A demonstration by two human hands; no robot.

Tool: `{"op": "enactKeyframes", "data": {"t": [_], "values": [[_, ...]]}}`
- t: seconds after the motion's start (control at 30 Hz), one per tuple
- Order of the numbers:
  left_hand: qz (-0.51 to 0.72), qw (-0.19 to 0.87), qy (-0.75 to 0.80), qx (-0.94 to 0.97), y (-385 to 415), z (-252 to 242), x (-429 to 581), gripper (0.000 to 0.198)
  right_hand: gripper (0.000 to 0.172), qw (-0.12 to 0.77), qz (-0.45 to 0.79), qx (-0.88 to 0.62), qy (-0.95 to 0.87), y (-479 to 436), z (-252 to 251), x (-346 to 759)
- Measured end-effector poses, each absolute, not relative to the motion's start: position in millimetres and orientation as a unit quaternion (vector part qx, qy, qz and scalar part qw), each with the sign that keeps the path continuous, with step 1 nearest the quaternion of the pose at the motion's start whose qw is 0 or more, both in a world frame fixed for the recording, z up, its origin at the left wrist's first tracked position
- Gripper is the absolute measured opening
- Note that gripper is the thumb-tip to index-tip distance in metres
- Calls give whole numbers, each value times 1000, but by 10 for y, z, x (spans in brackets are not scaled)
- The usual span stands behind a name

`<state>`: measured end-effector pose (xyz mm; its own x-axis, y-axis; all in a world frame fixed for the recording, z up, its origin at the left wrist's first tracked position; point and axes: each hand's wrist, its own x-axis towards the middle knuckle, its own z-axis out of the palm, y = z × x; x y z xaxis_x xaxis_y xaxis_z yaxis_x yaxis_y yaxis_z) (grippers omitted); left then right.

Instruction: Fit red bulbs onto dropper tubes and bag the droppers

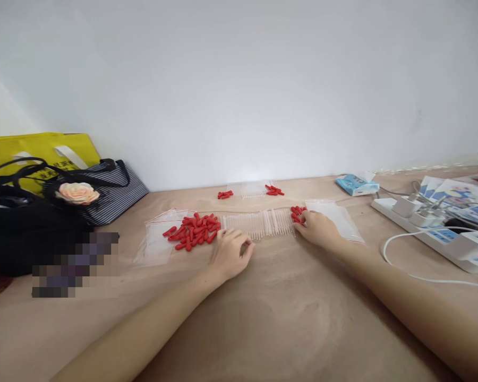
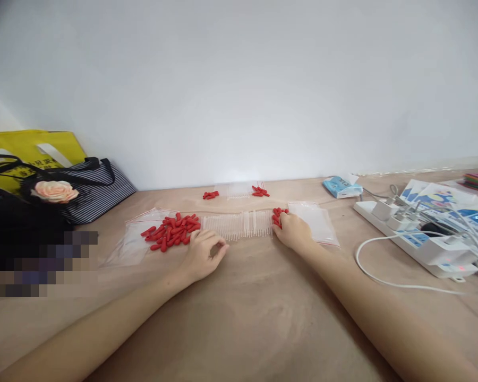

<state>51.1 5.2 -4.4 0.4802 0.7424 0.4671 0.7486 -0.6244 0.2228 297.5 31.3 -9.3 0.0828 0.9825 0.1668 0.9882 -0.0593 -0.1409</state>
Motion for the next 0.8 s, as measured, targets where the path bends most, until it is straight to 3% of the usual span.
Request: {"op": "enactKeyframes", "data": {"t": [0.13,0.33,0.57,0.8], "values": [[-221,11,-540,-812,344,32,810,9,28,84,-32,-750,-656,276,-113,2913],[-176,-10,-607,-775,718,67,1238,23,28,72,-38,-756,-650,299,-161,2890],[-124,-35,-651,-748,903,52,1368,27,28,68,-53,-746,-660,305,-195,2890],[-121,-48,-645,-753,928,123,1396,19,29,77,-68,-741,-664,301,-220,2886]]}}
